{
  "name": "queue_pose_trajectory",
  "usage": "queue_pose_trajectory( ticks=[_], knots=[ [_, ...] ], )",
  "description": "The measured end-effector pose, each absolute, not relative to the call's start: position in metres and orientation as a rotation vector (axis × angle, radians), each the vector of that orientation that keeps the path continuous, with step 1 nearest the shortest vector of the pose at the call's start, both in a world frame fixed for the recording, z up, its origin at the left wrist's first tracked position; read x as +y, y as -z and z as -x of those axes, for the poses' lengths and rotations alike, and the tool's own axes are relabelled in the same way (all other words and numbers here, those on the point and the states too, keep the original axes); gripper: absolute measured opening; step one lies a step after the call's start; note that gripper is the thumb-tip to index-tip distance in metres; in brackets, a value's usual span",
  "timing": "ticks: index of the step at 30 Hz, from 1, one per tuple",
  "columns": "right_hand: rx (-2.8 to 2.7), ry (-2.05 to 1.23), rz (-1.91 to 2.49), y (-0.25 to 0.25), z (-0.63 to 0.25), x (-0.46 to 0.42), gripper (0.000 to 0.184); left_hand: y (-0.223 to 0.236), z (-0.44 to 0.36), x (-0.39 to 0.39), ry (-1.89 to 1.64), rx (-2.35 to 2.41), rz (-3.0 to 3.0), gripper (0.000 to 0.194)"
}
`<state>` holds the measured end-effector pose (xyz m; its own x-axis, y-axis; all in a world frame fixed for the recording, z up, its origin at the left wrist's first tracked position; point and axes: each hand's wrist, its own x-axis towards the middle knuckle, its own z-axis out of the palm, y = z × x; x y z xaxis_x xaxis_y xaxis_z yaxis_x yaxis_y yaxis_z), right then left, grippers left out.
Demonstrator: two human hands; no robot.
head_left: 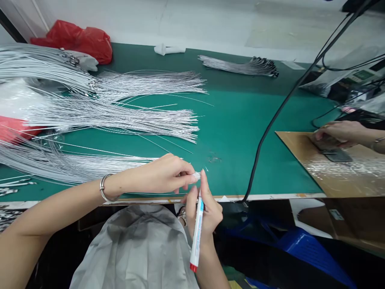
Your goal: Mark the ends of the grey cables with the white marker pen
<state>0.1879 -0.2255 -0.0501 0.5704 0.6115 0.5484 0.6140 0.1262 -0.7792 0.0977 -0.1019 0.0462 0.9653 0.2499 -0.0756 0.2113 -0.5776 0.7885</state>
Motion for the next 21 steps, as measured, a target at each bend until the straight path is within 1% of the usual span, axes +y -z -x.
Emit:
queue_pose_trajectory(
  ticks=[2,4,6,9,10,13,15,18,21],
  knots=[
    [-1.126,-0.005,1.548,0.049,-0.193,-0.228,0.047,-0.046,-0.098,-0.101,-0.051,0.320,-2.204,0.036],
    [-1.186,-0.054,1.562,0.047,-0.203,-0.231,0.041,-0.043,-0.100,-0.101,-0.028,0.317,-2.189,0.034],
    [-1.120,-0.115,1.574,0.046,-0.216,-0.235,0.037,-0.036,-0.103,-0.100,0.019,0.309,-2.181,0.031],
    [-0.830,-0.188,1.433,0.050,-0.237,-0.239,0.054,-0.018,-0.111,-0.099,0.121,0.299,-2.198,0.028],
    [-0.752,-0.199,1.350,0.053,-0.242,-0.240,0.053,-0.011,-0.114,-0.099,0.156,0.294,-2.207,0.028],
    [-0.664,-0.227,1.282,0.064,-0.251,-0.238,0.032,0.010,-0.122,-0.099,0.256,0.277,-2.219,0.029],
    [-0.653,-0.284,1.376,0.071,-0.251,-0.236,0.026,0.020,-0.126,-0.099,0.322,0.291,-2.204,0.029],
    [-0.629,-0.378,1.492,0.080,-0.246,-0.233,0.024,0.026,-0.130,-0.097,0.399,0.347,-2.104,0.027],
    [-0.712,-0.328,1.560,0.083,-0.243,-0.231,0.028,0.025,-0.133,-0.095,0.442,0.364,-2.033,0.026]
  ],
)
